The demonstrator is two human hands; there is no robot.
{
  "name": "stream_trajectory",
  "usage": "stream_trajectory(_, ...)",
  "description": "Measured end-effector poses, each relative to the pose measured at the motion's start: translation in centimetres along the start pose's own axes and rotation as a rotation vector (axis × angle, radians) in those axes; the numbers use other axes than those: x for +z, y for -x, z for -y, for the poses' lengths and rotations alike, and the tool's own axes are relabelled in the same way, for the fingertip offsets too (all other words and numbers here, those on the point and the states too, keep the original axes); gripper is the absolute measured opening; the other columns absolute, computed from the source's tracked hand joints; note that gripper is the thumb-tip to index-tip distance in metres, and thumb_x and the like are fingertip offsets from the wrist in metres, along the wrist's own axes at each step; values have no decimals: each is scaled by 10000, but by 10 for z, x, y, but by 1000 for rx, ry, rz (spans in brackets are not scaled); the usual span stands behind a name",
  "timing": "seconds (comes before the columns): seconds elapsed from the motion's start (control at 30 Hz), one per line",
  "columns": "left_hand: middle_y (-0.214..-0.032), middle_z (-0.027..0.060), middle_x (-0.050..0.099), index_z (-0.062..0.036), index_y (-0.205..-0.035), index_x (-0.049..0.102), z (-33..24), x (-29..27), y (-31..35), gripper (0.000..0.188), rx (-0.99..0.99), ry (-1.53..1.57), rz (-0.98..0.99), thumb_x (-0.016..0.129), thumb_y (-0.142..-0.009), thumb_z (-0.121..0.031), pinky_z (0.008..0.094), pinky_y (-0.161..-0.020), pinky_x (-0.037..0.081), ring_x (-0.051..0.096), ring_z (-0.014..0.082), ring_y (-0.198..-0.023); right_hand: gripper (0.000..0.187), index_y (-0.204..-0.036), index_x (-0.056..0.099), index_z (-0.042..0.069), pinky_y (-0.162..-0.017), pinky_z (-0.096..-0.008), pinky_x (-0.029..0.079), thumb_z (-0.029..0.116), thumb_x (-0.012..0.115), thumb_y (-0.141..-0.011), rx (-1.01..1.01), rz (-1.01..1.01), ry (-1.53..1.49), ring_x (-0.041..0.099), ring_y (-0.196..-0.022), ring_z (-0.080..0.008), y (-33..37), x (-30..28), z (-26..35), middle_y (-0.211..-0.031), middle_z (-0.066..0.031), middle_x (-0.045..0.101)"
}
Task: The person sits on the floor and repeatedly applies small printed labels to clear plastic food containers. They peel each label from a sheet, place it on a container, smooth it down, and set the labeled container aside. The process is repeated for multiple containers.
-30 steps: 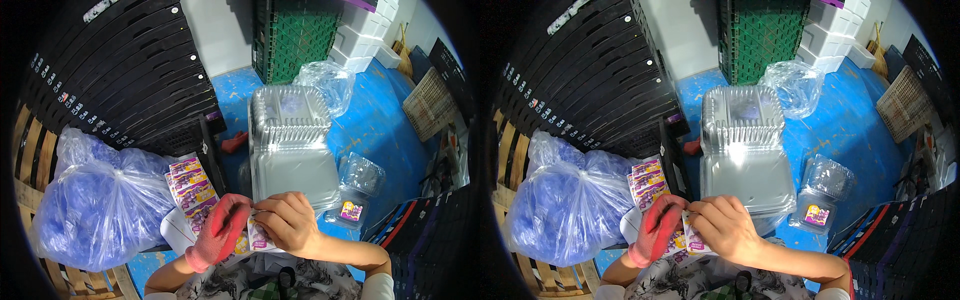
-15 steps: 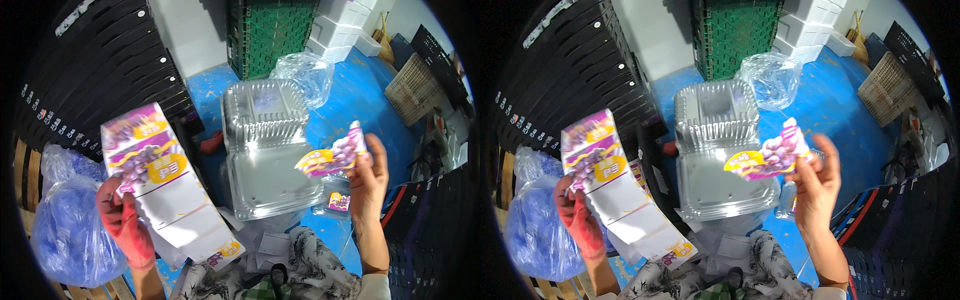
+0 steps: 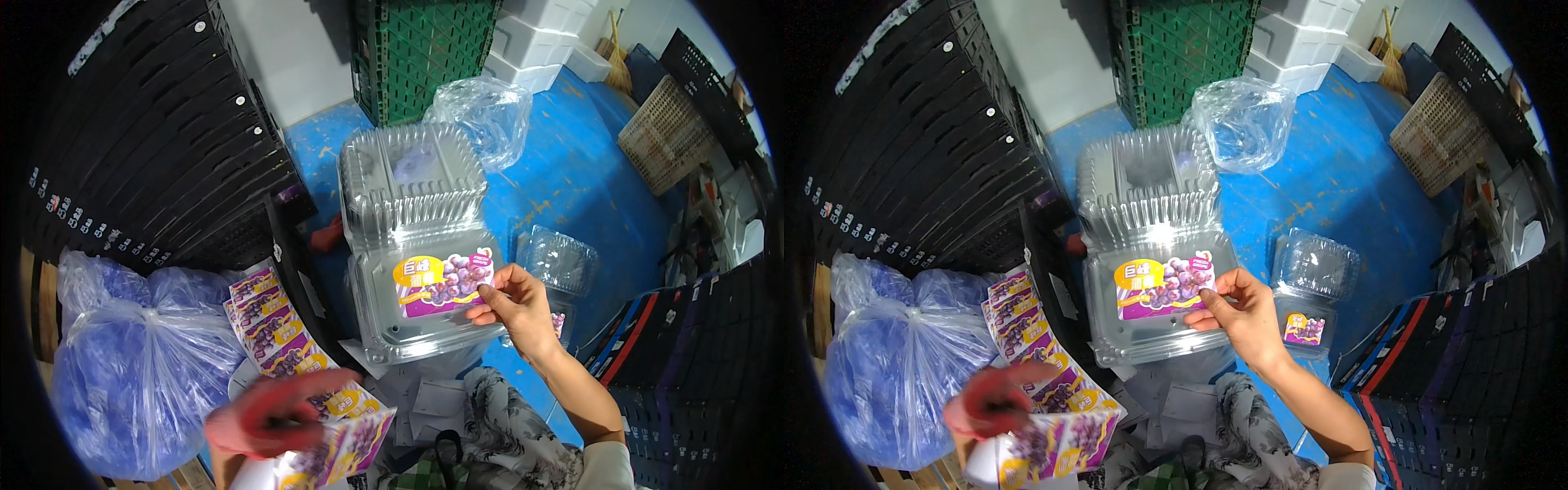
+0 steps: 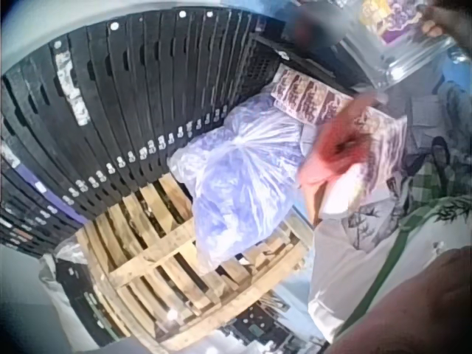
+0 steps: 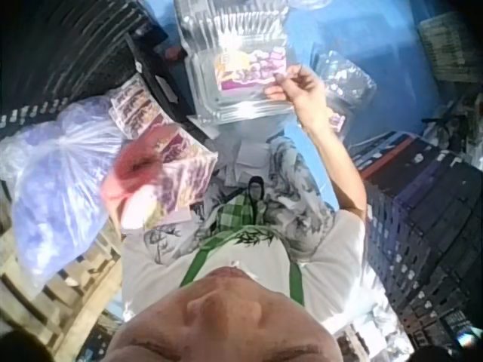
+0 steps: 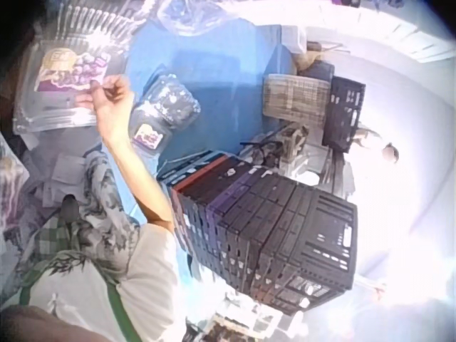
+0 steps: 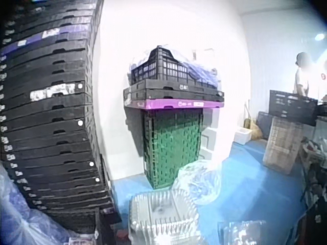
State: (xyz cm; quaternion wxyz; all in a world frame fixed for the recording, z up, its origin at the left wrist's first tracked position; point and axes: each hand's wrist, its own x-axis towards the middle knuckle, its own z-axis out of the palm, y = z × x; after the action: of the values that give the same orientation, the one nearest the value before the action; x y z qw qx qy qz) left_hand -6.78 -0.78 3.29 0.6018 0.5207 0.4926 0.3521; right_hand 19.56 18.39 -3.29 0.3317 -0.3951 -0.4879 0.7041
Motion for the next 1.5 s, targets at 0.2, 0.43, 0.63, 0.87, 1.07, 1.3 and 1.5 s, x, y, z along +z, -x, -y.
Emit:
stream_trajectory(0.2,-931,165,591,-58,-1424,228,25,37,-59,685,38,-290,-4,595,-854,-155,284,-582,451,574,187,-602,74,-839,494,-7,-540,-254,565,-8,562,-868,60,-8,19,668,-663,-206,-4,0,-4,-762,-104,598)
stream_trajectory(0.43,-532,175,500,6,-1374,277,-6,36,-93,651,17,-666,-141,592,-851,-218,382,-479,413,540,323,-481,68,-846,463,-34,-562,-280,587,-48,526,-867,65,-6,100,678,-712,-248,-6,2,-3,-798,-137,590)
stream_trajectory(0.63,-514,149,521,-20,-1153,494,3,33,-94,390,198,-849,-334,602,-846,-235,401,-451,414,564,310,-483,85,-813,475,-19,-554,-278,578,-47,542,-857,68,-33,110,674,-689,-244,-7,7,-3,-788,-108,574)
stream_trajectory(0.87,-523,65,450,-71,-1257,474,-10,31,-89,466,134,-802,-336,638,-821,-91,274,-472,384,451,164,-436,87,-835,448,-25,-572,-292,586,-45,527,-867,47,-31,142,675,-707,-254,-6,9,-4,-795,-121,572)
stream_trajectory(1.07,-518,128,527,-29,-1292,432,19,44,-116,557,99,-1077,-341,614,-821,-263,379,-460,444,564,290,-472,94,-844,435,-25,-582,-297,590,-44,523,-869,46,-37,172,676,-727,-263,-5,10,-7,-798,-129,572)
stream_trajectory(1.3,-578,153,583,-80,-1312,426,24,43,-123,609,-47,-1070,-347,578,-813,-394,427,-536,485,602,333,-555,171,-886,461,-26,-471,-322,511,13,613,-819,-54,-60,855,667,-628,-274,-7,15,11,-735,-140,596)
stream_trajectory(1.5,-755,130,648,-95,-1340,394,5,39,-110,604,-125,-1078,-241,523,-845,-416,407,-599,500,632,305,-666,496,-1147,504,66,-749,-405,498,208,722,-725,-376,-42,1518,582,-998,-335,-2,14,18,-1177,-163,546)
